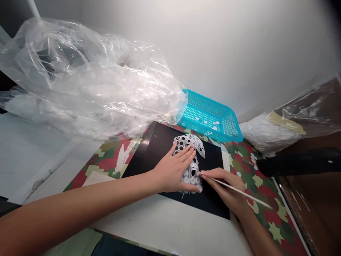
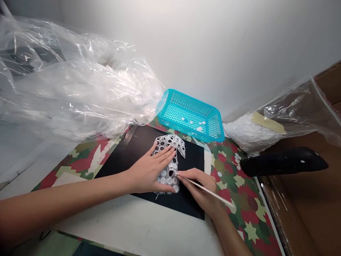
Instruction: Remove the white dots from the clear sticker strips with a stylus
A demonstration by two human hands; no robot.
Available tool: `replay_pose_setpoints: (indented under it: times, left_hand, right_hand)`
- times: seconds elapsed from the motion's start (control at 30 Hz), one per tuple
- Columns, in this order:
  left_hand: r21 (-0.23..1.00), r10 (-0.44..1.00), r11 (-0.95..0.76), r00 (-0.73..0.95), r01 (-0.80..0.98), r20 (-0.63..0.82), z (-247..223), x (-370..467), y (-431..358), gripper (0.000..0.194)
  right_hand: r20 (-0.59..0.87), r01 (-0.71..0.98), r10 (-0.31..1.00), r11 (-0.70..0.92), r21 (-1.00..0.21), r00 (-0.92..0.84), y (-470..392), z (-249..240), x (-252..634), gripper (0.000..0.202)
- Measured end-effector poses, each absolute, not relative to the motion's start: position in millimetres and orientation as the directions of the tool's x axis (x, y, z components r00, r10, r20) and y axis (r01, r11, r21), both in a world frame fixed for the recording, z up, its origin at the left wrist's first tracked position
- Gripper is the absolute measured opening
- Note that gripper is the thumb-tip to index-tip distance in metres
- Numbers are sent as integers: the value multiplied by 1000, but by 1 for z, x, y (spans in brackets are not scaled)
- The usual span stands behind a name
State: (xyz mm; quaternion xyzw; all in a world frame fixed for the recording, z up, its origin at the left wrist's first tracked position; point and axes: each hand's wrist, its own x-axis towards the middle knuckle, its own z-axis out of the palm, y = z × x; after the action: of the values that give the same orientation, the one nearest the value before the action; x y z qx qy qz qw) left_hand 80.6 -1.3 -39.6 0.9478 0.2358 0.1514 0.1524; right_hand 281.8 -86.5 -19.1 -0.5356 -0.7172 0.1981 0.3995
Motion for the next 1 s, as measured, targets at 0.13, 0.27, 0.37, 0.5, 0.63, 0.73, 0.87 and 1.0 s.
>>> replay_pose_setpoints:
  times: [0.13, 0.27, 0.37, 0.5, 0.63, 0.73, 0.87, 1.0]
  left_hand:
    - [370, 477, -851, 844, 373, 244, -36, 78, 0, 97]
    - [405, 492, -836, 833, 370, 254, -32, 82, 3, 86]
    - [402, 496, -833, 836, 381, 236, -30, 91, 5, 83]
    - [374, 473, -846, 859, 380, 197, -31, 101, 6, 89]
    - [355, 485, -844, 855, 403, 183, -33, 104, 6, 96]
    - [336, 493, -843, 853, 420, 170, -32, 105, 6, 101]
    - [320, 503, -840, 850, 438, 157, -32, 106, 5, 107]
    - [313, 504, -842, 847, 439, 169, -33, 106, 5, 108]
  right_hand:
    - [275, 512, 961, 230, -827, 12, -90, -18, 300, 7]
    - [222, 432, 975, 203, -879, -7, -90, -20, 308, 4]
    - [198, 389, 979, 204, -899, -55, -89, -20, 306, 5]
    - [191, 352, 981, 190, -917, -32, -90, -20, 300, 7]
    - [185, 369, 982, 157, -916, 43, -94, -24, 294, 9]
    - [182, 360, 982, 154, -920, 44, -98, -27, 290, 7]
    - [189, 378, 982, 165, -911, 27, -100, -28, 288, 6]
    - [205, 386, 979, 188, -903, 3, -100, -27, 287, 7]
